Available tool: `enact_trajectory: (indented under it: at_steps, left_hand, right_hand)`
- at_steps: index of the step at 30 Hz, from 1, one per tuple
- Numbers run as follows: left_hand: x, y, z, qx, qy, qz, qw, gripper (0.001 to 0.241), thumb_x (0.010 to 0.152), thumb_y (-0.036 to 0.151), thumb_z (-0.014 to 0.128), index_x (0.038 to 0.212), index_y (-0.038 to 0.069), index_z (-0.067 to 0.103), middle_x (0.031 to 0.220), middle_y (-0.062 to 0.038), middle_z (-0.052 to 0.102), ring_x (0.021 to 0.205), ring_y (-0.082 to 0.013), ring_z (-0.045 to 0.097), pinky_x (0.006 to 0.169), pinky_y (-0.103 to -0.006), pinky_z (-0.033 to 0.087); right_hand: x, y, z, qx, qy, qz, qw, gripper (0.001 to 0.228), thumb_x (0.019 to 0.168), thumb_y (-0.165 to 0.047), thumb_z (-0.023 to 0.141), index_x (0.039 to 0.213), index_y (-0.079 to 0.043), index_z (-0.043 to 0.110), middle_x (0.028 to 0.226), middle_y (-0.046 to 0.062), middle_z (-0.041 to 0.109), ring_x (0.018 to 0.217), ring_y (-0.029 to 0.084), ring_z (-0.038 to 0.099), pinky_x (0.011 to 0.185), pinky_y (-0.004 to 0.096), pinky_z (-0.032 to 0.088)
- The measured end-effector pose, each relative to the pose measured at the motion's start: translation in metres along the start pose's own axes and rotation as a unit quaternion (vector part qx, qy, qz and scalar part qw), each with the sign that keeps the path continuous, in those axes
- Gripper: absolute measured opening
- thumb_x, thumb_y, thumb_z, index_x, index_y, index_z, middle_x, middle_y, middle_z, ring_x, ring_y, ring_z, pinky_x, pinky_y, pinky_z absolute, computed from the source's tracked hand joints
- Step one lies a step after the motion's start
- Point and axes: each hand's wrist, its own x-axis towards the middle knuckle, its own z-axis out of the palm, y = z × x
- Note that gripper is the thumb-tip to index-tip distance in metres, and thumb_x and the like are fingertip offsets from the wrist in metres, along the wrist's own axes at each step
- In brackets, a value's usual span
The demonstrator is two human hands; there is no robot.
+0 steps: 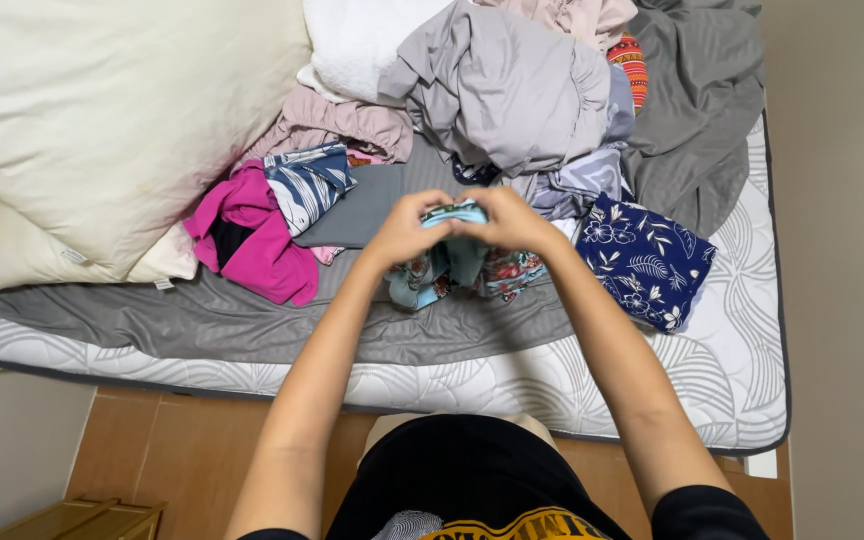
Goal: The person folds a black and yellow t-shirt, a blue t-shirt, a dark blue floral shirt, and a light blue floral dress on a bed. The person smooths and aligns each item before folding it into a compact shape and placing it on the bed.
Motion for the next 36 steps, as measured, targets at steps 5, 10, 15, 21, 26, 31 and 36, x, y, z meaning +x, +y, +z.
enact_trajectory:
  at_steps: [5,10,15,21,26,31,36]
  left_hand:
    - [-0.040,-0.055,-0.006,-0.046,-0.002,-0.129,0.991,0.017,0.080,0.010,0.072,0.094,0.000,0.075,0.075,-0.007,0.067,0.068,-0.0072,0.059,0.066,-0.0304,0.053]
    - [-0.079,-0.097,0.005,0.058,0.080,-0.243,0.965,0.019,0.077,0.018,0.074,0.089,0.003,0.074,0.071,-0.010,0.072,0.066,-0.0168,0.071,0.064,-0.0339,0.056]
    - [-0.103,-0.120,-0.032,0.318,0.134,-0.254,0.904,0.025,0.075,0.023,0.078,0.096,0.010,0.079,0.086,-0.019,0.075,0.086,-0.0372,0.072,0.081,-0.0464,0.055]
    - [-0.070,-0.051,-0.139,0.253,0.478,-0.191,0.819,0.005,0.098,0.010,0.068,0.098,0.004,0.068,0.084,-0.014,0.070,0.080,-0.0340,0.071,0.075,-0.0469,0.051]
    - [-0.046,0.064,-0.144,0.310,0.395,0.117,0.857,0.028,0.075,-0.009,0.066,0.101,0.000,0.062,0.102,-0.019,0.069,0.098,-0.0387,0.067,0.087,-0.0413,0.053]
    - [-0.123,-0.082,-0.114,0.232,0.137,-0.103,0.958,0.039,0.072,0.004,0.075,0.111,0.004,0.070,0.101,-0.022,0.071,0.098,-0.0398,0.070,0.083,-0.0429,0.055]
    - [-0.184,-0.132,-0.108,0.246,0.022,-0.231,0.941,0.046,0.068,0.015,0.087,0.109,0.005,0.070,0.100,-0.023,0.073,0.099,-0.0404,0.071,0.083,-0.0465,0.056]
  right_hand:
    - [-0.012,-0.001,-0.058,0.086,0.180,0.056,0.978,0.011,0.101,-0.012,0.072,0.109,-0.003,0.071,0.097,-0.001,0.070,0.093,0.007,0.061,0.085,0.024,0.051]
    - [-0.033,0.002,-0.142,0.289,0.383,-0.047,0.876,0.010,0.112,-0.014,0.070,0.112,-0.006,0.064,0.095,-0.001,0.065,0.080,0.009,0.060,0.074,0.025,0.051]
    - [-0.056,0.019,-0.163,0.302,0.457,-0.083,0.832,0.016,0.119,-0.019,0.065,0.120,-0.003,0.063,0.098,0.006,0.068,0.084,0.013,0.063,0.079,0.026,0.052]
    - [-0.096,0.093,-0.165,0.276,0.462,-0.025,0.843,0.021,0.127,-0.017,0.066,0.120,0.002,0.060,0.102,0.006,0.064,0.090,0.012,0.060,0.083,0.026,0.050]
    - [-0.091,0.072,-0.146,0.367,0.484,-0.007,0.794,0.019,0.112,-0.020,0.062,0.119,-0.003,0.061,0.111,0.011,0.073,0.099,0.021,0.072,0.091,0.036,0.061]
    - [-0.136,0.129,-0.071,0.073,0.190,0.283,0.937,0.046,0.075,-0.020,0.088,0.114,-0.004,0.070,0.104,0.008,0.073,0.092,0.018,0.069,0.087,0.034,0.058]
    - [-0.190,0.193,-0.002,-0.297,-0.101,0.510,0.801,0.052,0.068,-0.033,0.088,0.114,-0.013,0.078,0.110,0.017,0.074,0.104,0.036,0.070,0.091,0.046,0.056]
